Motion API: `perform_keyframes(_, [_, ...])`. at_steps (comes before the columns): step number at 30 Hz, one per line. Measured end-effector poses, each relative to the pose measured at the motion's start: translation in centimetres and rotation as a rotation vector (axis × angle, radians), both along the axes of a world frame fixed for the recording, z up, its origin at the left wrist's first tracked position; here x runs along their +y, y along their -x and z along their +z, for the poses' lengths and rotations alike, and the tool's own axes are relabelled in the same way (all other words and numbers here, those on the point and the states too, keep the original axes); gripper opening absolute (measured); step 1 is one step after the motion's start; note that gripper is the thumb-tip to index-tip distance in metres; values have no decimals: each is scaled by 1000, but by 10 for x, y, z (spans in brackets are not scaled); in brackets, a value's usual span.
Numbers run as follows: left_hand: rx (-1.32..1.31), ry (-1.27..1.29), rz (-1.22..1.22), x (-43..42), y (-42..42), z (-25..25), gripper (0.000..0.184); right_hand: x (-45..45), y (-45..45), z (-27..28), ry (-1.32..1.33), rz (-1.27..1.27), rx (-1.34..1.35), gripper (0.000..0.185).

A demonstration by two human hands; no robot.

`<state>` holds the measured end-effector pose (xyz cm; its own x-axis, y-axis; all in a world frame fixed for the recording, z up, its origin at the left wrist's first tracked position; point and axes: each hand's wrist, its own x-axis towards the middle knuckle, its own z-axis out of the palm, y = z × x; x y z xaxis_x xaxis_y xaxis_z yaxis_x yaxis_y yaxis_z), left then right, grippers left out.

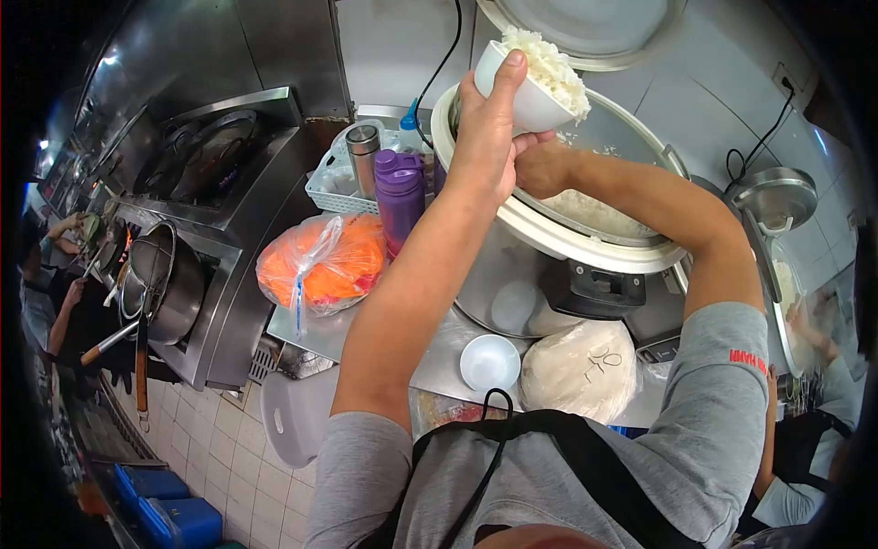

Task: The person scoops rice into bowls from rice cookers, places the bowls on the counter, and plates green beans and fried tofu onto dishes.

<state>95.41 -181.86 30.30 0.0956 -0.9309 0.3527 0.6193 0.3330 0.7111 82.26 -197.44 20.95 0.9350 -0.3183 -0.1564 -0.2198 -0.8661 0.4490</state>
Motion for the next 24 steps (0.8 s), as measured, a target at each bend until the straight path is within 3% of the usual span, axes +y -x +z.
perform_keyframes(5, [-5, -13, 24, 5, 1, 3, 71, 70, -6, 61, -214, -213, 80, 24])
perform_keyframes(9, [-32, 13, 57, -2, 0, -2, 79, 66, 36, 74, -612, -417, -35, 26])
perform_keyframes(12, [5, 30, 58, -5, -1, -5, 79, 71, 71, 94, -965, -827, -42, 25])
perform_keyframes(16, [5, 46, 76, -4, -3, -6, 80, 81, 120, 132, -1197, -979, -310, 26])
perform_keyframes(19, [-3, 20, 27, -2, -3, -4, 76, 94, 141, 165, -875, -1055, -585, 29])
perform_keyframes(24, [-131, -131, -63, -4, 6, 3, 67, 95, 141, 187, -646, -875, -852, 24])
